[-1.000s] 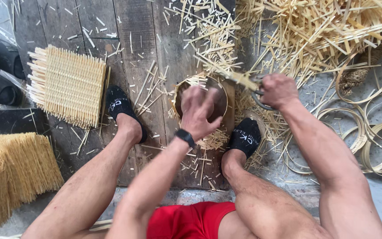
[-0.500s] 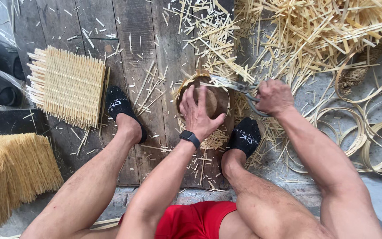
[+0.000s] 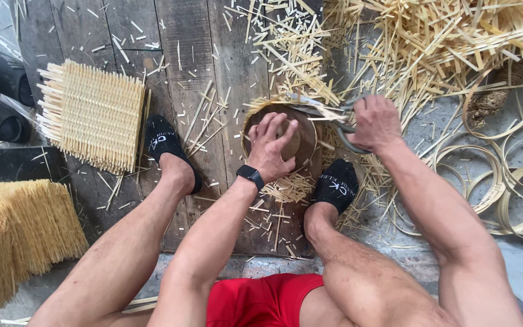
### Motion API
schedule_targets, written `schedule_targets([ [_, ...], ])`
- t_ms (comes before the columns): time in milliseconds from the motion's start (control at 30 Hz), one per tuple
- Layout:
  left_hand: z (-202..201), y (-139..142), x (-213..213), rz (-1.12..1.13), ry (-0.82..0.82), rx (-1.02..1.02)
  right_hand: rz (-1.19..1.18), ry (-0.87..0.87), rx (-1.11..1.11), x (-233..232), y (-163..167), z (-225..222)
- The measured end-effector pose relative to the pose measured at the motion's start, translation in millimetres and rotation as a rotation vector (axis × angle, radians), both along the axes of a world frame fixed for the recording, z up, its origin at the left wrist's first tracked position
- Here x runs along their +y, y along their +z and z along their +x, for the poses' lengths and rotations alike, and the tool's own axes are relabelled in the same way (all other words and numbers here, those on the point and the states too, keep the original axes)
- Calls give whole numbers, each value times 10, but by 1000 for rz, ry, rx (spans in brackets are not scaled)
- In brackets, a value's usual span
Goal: The person sits on the floor of a bamboo workshop and trims protruding bamboo strips from woven tray blanks with scissors, working over a wooden form. They then bend a thin bamboo ring around the tray edge, press the ring into place, and set the finished woven tray aside with completed trays.
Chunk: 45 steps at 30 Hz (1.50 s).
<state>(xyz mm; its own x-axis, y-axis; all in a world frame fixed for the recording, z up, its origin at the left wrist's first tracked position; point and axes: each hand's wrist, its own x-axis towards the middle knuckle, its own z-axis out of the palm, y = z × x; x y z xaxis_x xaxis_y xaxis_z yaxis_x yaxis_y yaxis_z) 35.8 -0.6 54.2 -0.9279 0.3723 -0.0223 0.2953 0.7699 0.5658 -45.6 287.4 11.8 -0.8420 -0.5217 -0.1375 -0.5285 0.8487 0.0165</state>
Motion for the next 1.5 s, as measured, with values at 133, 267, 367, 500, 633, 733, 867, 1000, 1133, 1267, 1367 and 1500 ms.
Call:
schedule_targets([
  [133, -92, 35, -97, -22, -125, -80, 26, 1, -13, -146, -33, -13],
  [267, 19, 67, -11, -50, 63, 19, 123, -28, -177, 83, 7, 11],
  [367, 156, 41, 279, 56, 454, -40, 45, -48, -121, 167, -12, 48],
  [500, 172, 0, 373, 14, 357, -49, -26, 59, 278, 25, -140, 65],
  [633, 103, 34, 192, -33, 199, -65, 141, -68, -187, 112, -158, 62],
  [733, 53, 82, 95, -10, 83, -101, 92, -62, -220, 209, -132, 76],
  [867, -49, 149, 45, -27, -8, -150, -74, 51, 299, 87, -184, 77],
  [1000, -86, 225, 46, -143, -134, -179, 39, -44, -59, 43, -220, 85],
  [1133, -3, 235, 231, -55, 127, -195, -13, -62, -156, 210, -173, 114],
  [1267, -18, 205, 278, -132, -15, -145, -98, 34, 165, 157, -189, 108],
  [1367, -74, 219, 215, -161, -134, -223, -163, 0, 162, 87, -238, 102],
  [1500, -109, 219, 162, -173, -204, -266, 161, -132, -324, 288, -314, 113],
])
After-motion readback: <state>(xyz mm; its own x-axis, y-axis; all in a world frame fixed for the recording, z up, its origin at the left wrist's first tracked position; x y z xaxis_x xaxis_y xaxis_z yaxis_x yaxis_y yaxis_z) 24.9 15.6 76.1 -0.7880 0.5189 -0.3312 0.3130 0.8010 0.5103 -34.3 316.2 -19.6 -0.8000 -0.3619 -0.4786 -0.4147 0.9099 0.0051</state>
